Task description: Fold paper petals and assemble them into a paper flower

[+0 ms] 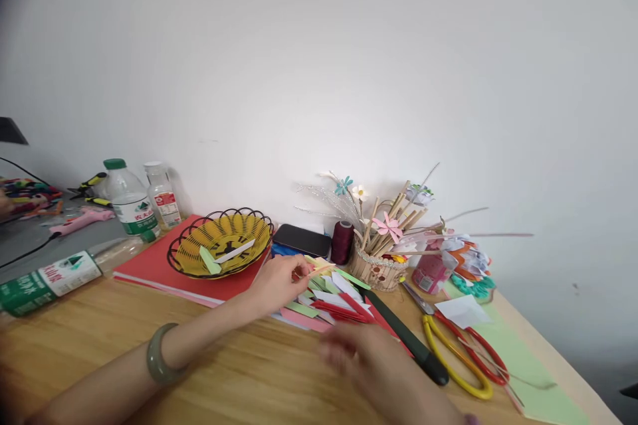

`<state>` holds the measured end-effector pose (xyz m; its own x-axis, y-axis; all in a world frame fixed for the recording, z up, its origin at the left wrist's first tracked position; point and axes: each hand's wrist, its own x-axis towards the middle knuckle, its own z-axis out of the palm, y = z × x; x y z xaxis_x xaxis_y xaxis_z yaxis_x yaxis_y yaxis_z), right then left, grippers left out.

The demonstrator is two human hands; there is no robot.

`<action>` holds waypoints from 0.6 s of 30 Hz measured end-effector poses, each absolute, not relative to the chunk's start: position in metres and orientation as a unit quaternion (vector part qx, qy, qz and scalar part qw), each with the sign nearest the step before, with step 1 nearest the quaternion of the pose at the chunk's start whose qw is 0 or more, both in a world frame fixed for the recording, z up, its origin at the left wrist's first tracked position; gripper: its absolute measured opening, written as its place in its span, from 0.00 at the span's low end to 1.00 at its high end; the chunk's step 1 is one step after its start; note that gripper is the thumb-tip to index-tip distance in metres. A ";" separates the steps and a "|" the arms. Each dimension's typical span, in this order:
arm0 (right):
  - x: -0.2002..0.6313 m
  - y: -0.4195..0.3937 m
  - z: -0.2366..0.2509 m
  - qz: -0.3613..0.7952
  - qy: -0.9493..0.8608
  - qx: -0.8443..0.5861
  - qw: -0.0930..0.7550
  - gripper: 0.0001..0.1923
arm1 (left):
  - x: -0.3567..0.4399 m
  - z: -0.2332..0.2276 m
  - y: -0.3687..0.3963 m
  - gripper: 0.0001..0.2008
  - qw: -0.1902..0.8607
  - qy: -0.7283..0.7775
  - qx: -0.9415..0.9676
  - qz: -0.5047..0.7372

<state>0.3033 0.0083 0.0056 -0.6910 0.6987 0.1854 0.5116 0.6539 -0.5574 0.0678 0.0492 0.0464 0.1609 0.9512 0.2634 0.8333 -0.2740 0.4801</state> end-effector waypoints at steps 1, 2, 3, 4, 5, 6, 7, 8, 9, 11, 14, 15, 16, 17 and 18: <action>0.288 0.023 0.026 0.368 -0.813 -0.399 0.210 0.16 | 0.070 0.047 0.047 0.07 0.120 0.593 0.750 0.267; 0.274 0.034 0.042 0.468 -0.722 -0.435 0.266 0.18 | 0.073 0.047 0.044 0.08 0.127 0.593 0.748 0.270; 0.262 0.042 0.052 0.489 -0.695 -0.439 0.292 0.20 | 0.076 0.048 0.041 0.08 0.134 0.592 0.747 0.272; 0.251 0.047 0.057 0.501 -0.676 -0.443 0.309 0.22 | 0.079 0.048 0.037 0.08 0.141 0.589 0.747 0.275; 0.244 0.049 0.059 0.513 -0.658 -0.444 0.328 0.23 | 0.081 0.049 0.034 0.08 0.147 0.586 0.748 0.276; 0.238 0.049 0.058 0.514 -0.652 -0.442 0.339 0.23 | 0.082 0.050 0.030 0.07 0.154 0.583 0.748 0.277; 0.235 0.047 0.055 0.521 -0.643 -0.440 0.348 0.22 | 0.082 0.052 0.027 0.07 0.165 0.576 0.750 0.279; 0.234 0.045 0.052 0.528 -0.633 -0.439 0.357 0.22 | 0.080 0.055 0.025 0.08 0.179 0.569 0.751 0.283; 0.234 0.044 0.049 0.533 -0.626 -0.438 0.364 0.21 | 0.076 0.059 0.023 0.09 0.201 0.557 0.753 0.288; 0.237 0.042 0.047 0.541 -0.609 -0.441 0.377 0.20 | 0.061 0.072 0.023 0.12 0.208 0.545 0.755 0.300; 0.244 0.045 0.046 0.563 -0.567 -0.457 0.391 0.20 | 0.020 0.090 0.035 0.17 0.116 0.607 0.742 0.260; 0.247 0.047 0.045 0.570 -0.553 -0.461 0.396 0.20 | 0.004 0.094 0.042 0.17 0.061 0.645 0.731 0.214; 0.249 0.049 0.044 0.575 -0.544 -0.461 0.402 0.20 | -0.013 0.095 0.049 0.15 0.046 0.664 0.721 0.193; 0.250 0.051 0.043 0.578 -0.539 -0.457 0.408 0.19 | -0.028 0.093 0.057 0.14 0.041 0.677 0.713 0.178; 0.251 0.053 0.042 0.580 -0.538 -0.451 0.413 0.19 | -0.041 0.089 0.065 0.12 0.046 0.686 0.709 0.157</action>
